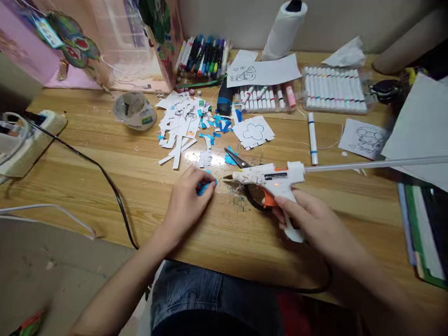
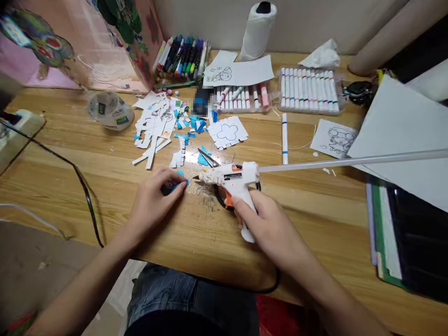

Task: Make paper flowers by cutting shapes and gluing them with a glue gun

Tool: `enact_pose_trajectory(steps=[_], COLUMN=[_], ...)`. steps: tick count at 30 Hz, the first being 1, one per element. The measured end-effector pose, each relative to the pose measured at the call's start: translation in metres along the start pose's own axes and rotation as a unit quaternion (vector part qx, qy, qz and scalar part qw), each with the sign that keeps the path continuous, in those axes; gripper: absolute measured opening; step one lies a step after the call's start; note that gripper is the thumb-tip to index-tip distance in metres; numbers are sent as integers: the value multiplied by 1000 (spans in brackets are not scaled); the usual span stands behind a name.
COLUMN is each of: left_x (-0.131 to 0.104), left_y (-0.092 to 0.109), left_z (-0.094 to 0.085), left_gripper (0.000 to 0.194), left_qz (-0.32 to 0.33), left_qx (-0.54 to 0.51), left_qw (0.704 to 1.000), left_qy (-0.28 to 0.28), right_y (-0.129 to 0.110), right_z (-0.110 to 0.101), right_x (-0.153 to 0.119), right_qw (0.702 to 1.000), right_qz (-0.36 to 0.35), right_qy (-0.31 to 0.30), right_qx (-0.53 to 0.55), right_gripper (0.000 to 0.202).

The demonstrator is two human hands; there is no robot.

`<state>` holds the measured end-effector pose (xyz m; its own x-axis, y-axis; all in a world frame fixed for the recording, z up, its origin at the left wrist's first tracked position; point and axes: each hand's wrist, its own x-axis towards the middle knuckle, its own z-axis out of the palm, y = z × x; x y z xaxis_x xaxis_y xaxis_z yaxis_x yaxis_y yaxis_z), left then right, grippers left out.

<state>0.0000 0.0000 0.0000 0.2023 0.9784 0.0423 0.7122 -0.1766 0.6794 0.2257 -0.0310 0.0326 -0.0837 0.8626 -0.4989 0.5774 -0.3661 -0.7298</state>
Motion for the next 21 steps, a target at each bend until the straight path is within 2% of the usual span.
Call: enact_pose_trajectory(steps=[9,21], left_x=[1,5], left_y=[4,7], left_z=[4,-1], left_gripper=[6,8], left_qz=[-4,-42], left_qx=[36,59], left_qw=[999,997], left_qy=[18,-21], right_y=[-1,0], right_z=[1,0], right_x=[1,2], right_qw=[1000,999], right_qz=[-14,-37], right_qy=[5,13], right_qx=[18,16], right_gripper=[37,37])
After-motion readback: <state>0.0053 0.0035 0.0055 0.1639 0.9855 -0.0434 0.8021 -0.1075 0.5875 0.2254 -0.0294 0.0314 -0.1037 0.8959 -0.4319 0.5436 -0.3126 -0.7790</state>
